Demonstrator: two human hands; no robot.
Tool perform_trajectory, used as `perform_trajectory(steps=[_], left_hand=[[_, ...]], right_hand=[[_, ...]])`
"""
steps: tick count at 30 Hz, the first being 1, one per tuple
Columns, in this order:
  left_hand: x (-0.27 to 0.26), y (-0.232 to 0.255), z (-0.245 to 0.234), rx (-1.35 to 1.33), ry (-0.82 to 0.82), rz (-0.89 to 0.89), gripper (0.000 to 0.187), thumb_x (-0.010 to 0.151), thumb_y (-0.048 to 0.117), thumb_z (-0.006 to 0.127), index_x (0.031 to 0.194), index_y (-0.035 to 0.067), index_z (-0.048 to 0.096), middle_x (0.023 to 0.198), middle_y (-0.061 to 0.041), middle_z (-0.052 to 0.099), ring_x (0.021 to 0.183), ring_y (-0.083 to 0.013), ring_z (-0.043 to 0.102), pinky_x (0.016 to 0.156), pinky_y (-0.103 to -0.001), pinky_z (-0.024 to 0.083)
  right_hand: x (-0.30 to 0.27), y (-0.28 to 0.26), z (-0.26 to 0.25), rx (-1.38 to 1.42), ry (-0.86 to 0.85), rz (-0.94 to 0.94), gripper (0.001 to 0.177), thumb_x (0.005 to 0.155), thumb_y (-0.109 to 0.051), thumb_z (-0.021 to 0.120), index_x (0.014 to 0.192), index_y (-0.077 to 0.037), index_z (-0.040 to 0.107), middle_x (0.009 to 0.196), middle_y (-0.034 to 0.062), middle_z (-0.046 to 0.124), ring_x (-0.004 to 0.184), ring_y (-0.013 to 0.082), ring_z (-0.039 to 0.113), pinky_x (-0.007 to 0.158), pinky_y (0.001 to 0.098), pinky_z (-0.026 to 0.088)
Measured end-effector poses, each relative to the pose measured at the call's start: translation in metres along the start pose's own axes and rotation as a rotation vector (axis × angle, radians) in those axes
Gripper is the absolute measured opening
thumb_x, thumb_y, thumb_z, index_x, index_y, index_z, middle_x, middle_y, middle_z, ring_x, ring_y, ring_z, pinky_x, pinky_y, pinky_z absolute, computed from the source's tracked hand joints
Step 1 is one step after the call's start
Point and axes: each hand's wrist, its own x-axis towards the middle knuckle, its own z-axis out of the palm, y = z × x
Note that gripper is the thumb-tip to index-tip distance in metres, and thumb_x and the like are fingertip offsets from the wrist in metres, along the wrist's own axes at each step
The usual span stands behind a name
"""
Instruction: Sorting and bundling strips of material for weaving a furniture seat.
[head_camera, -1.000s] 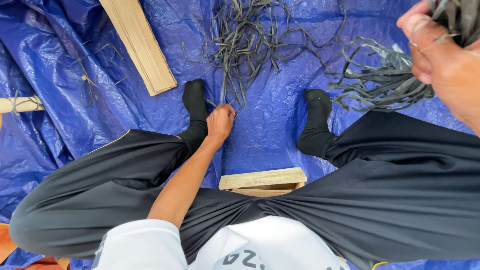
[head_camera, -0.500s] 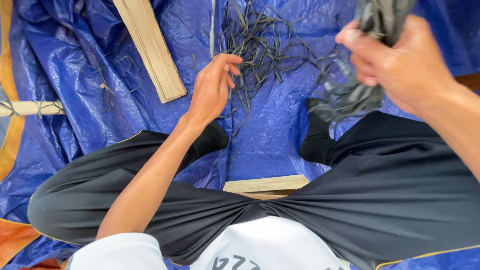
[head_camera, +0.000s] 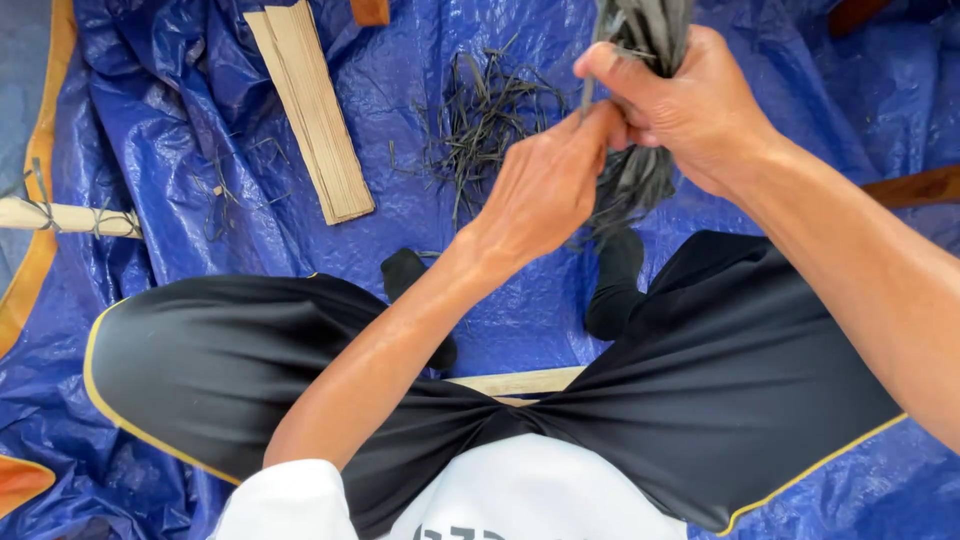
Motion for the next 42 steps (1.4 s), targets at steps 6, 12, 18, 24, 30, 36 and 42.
perform_trajectory(steps=[6,12,18,24,30,36,42], left_hand=[[-0.012,-0.018,0.027,-0.01,-0.119,0.036,0.018,0.094,-0.001,0.052,0.109,0.007,0.053,0.097,-0.016,0.065,0.083,-0.0409,0.066,0.067,-0.051,0.049],[-0.015,-0.028,0.053,0.064,-0.223,0.04,0.025,0.085,-0.005,0.053,0.11,0.0,0.053,0.107,-0.025,0.065,0.083,-0.0469,0.063,0.066,-0.055,0.049],[-0.03,-0.05,0.072,0.109,-0.327,0.023,0.037,0.083,-0.005,0.054,0.12,-0.001,0.056,0.103,-0.023,0.066,0.087,-0.0448,0.066,0.07,-0.054,0.051],[-0.062,-0.111,0.106,0.107,-0.248,0.102,0.042,0.081,-0.004,0.055,0.124,-0.002,0.058,0.118,-0.028,0.062,0.095,-0.0447,0.064,0.077,-0.051,0.053],[-0.156,-0.233,0.105,0.335,-0.284,-0.477,0.031,0.079,-0.003,0.061,0.105,0.01,0.07,0.123,-0.019,0.062,0.114,-0.0412,0.06,0.095,-0.047,0.05],[-0.179,-0.269,0.085,0.627,-0.041,-0.757,0.015,0.075,0.009,0.076,0.089,0.015,0.076,0.14,-0.021,0.052,0.128,-0.0392,0.046,0.101,-0.048,0.041],[-0.165,-0.276,0.075,0.394,0.087,-0.957,0.022,0.089,0.014,0.075,0.111,0.016,0.076,0.113,-0.013,0.075,0.105,-0.035,0.069,0.09,-0.045,0.053]], right_hand=[[-0.007,0.0,-0.018,0.033,0.04,-0.049,0.021,0.107,-0.024,0.068,0.103,-0.003,0.067,0.067,-0.0044,0.047,0.057,0.0044,0.041,0.052,0.024,0.033],[0.0,0.009,-0.025,-0.016,0.084,-0.012,0.017,0.106,-0.017,0.069,0.099,-0.002,0.063,0.068,-0.0042,0.046,0.058,0.0049,0.041,0.051,0.0253,0.034],[0.007,0.015,-0.037,0.044,0.111,-0.08,0.021,0.114,-0.017,0.064,0.098,-0.005,0.06,0.071,-0.0023,0.045,0.059,0.0063,0.038,0.055,0.0258,0.034],[0.004,0.044,-0.059,0.13,0.319,-0.131,0.025,0.119,-0.015,0.064,0.098,-0.004,0.056,0.084,0.0025,0.054,0.065,0.0089,0.048,0.06,0.0255,0.04],[-0.009,0.044,-0.062,-0.185,0.251,-0.369,0.025,0.127,-0.015,0.05,0.108,0.001,0.051,0.095,0.0041,0.055,0.075,0.0099,0.053,0.061,0.0241,0.042],[-0.005,0.023,-0.041,-0.345,0.233,-0.269,0.03,0.123,-0.017,0.048,0.098,-0.001,0.053,0.088,0.0039,0.059,0.069,0.0087,0.053,0.061,0.0243,0.041],[-0.001,0.046,-0.054,-0.433,0.087,-0.495,0.037,0.129,-0.011,0.039,0.095,0.002,0.047,0.089,0.0079,0.058,0.087,0.014,0.062,0.084,0.0282,0.052]])
